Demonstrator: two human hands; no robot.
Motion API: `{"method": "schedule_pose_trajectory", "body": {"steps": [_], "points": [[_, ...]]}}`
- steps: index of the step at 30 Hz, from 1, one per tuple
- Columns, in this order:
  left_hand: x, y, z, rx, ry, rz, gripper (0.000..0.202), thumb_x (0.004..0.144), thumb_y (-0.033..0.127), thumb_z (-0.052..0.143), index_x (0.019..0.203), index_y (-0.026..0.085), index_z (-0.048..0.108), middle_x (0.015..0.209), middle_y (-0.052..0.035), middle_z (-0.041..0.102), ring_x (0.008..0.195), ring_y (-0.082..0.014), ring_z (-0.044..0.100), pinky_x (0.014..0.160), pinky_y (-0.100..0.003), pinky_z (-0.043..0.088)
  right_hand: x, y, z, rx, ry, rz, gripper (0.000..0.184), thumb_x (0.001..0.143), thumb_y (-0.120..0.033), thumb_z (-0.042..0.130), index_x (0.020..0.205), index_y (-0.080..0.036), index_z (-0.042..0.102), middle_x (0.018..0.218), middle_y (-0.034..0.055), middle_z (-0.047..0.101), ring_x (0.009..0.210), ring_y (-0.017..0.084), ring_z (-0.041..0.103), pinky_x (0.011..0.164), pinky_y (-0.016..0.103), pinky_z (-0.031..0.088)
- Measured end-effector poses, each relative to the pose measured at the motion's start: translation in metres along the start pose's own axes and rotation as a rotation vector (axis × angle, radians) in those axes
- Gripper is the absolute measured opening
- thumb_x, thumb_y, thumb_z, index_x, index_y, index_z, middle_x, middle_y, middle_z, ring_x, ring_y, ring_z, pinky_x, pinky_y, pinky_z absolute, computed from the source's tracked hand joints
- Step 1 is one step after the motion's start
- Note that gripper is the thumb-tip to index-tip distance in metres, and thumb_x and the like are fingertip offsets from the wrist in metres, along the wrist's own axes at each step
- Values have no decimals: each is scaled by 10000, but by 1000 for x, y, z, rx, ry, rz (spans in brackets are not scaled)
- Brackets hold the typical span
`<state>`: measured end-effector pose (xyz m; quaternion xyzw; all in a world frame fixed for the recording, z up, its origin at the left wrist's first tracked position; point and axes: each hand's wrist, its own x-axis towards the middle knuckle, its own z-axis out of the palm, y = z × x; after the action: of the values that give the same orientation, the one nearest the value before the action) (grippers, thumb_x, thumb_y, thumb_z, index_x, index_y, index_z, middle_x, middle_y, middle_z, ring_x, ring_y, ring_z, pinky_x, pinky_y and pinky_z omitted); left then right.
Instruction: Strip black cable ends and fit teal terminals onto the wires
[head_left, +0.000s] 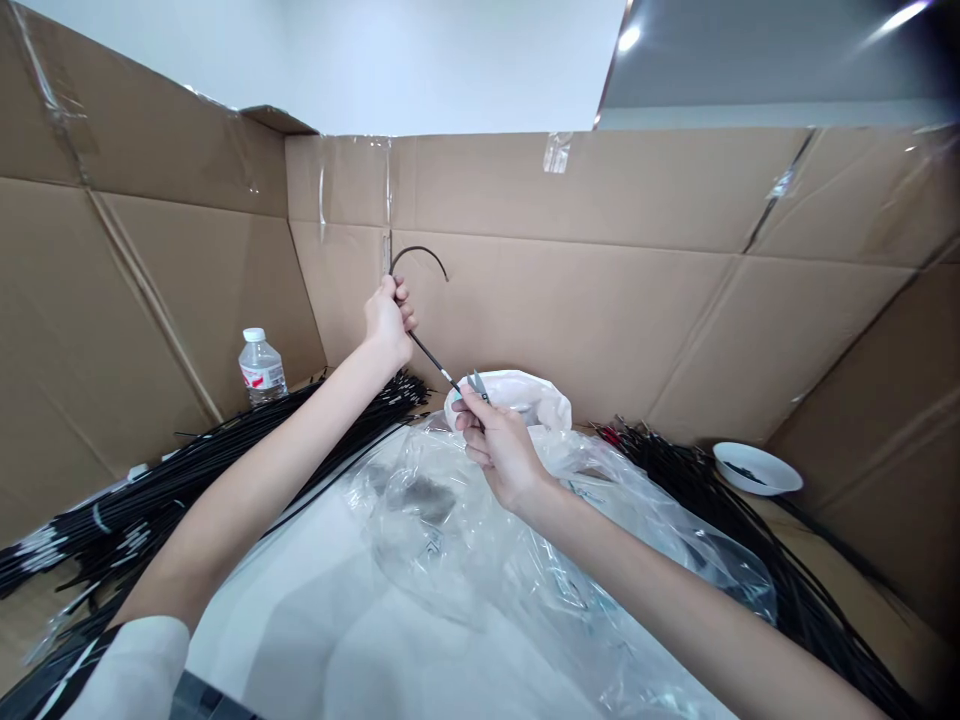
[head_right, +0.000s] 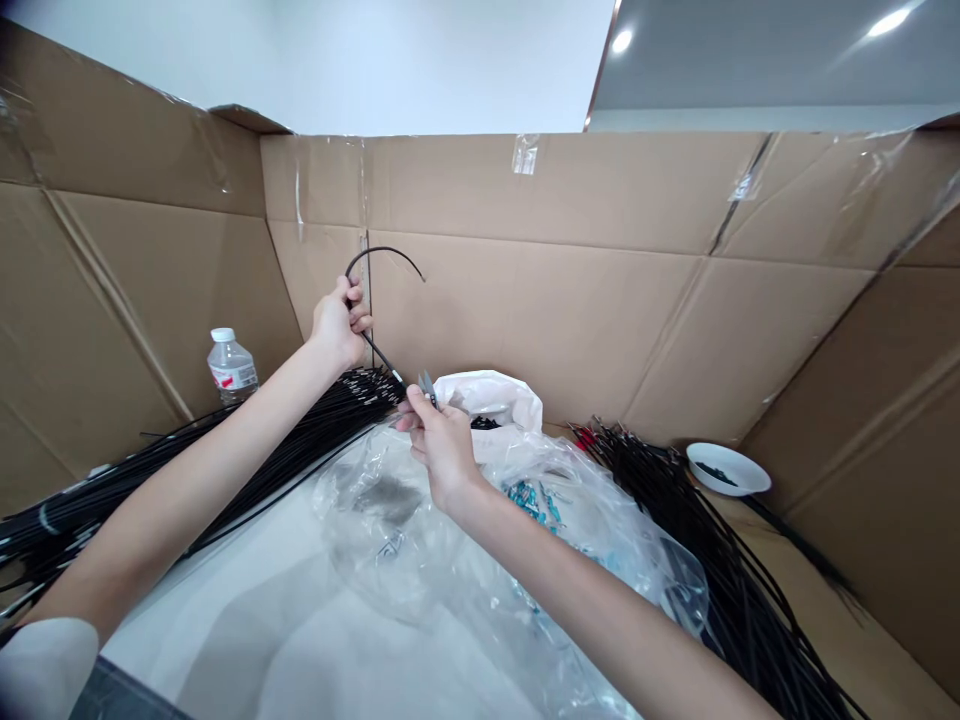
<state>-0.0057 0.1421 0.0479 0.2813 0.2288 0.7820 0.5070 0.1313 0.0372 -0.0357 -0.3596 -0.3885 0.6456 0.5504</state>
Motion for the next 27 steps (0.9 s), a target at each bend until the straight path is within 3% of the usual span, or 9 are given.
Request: {"method": "schedule_pose_trajectory", "body": {"steps": [5,11,17,20,22,25,27], "points": [[-4,-2,1,-38,41,-13,350,1079,231,401,757,162,518,507,97,383,317,-13,197,324,-162,127,6,0,-11,6,-8,3,302,791,-368,792,708,-135,617,569,-24,573,384,6,193,384,219,54],[-9,-8,-3,-59,82,-6,345,1072,219,418,743,163,506,502,98,385,319,-14,200,326,-158,130,15,-3,-21,58,-145,0,334,735,-381,812,682,-159,569,487,-96,422,374,6,154,367,203,56],[4,-28,-3,-57,153,-40,358,1051,161,428,695,151,473,511,95,375,341,-23,202,332,-160,134,-1,-9,-5,76,-157,-92,245,750,-270,697,603,-167,530,418,-118,319,368,14,161,357,184,92],[19,-24,-3,-69,191,-17,334,1030,162,470,696,160,466,507,98,377,341,-29,218,330,-161,143,-14,-14,-2,67,-117,-104,237,757,-235,654,584,-178,502,419,-115,312,365,16,159,355,184,96],[30,-11,-9,-84,235,42,349,1027,155,448,679,181,432,475,97,356,323,-28,210,328,-154,146,-19,-24,-13,54,-76,-167,264,756,-231,661,580,-191,469,429,-115,303,370,20,162,353,184,108],[38,12,-25,-99,284,143,368,1043,186,412,675,191,405,450,100,329,304,-25,184,323,-143,133,-6,-47,-47,-37,54,-284,323,828,-231,620,579,-203,417,432,-113,271,375,31,157,351,189,125],[36,21,-31,-88,255,174,370,1057,196,405,689,187,448,464,93,364,307,-18,189,322,-141,128,19,-61,-71,-259,132,-159,320,906,-214,555,605,-197,447,428,-107,268,365,40,138,345,204,109]]}}
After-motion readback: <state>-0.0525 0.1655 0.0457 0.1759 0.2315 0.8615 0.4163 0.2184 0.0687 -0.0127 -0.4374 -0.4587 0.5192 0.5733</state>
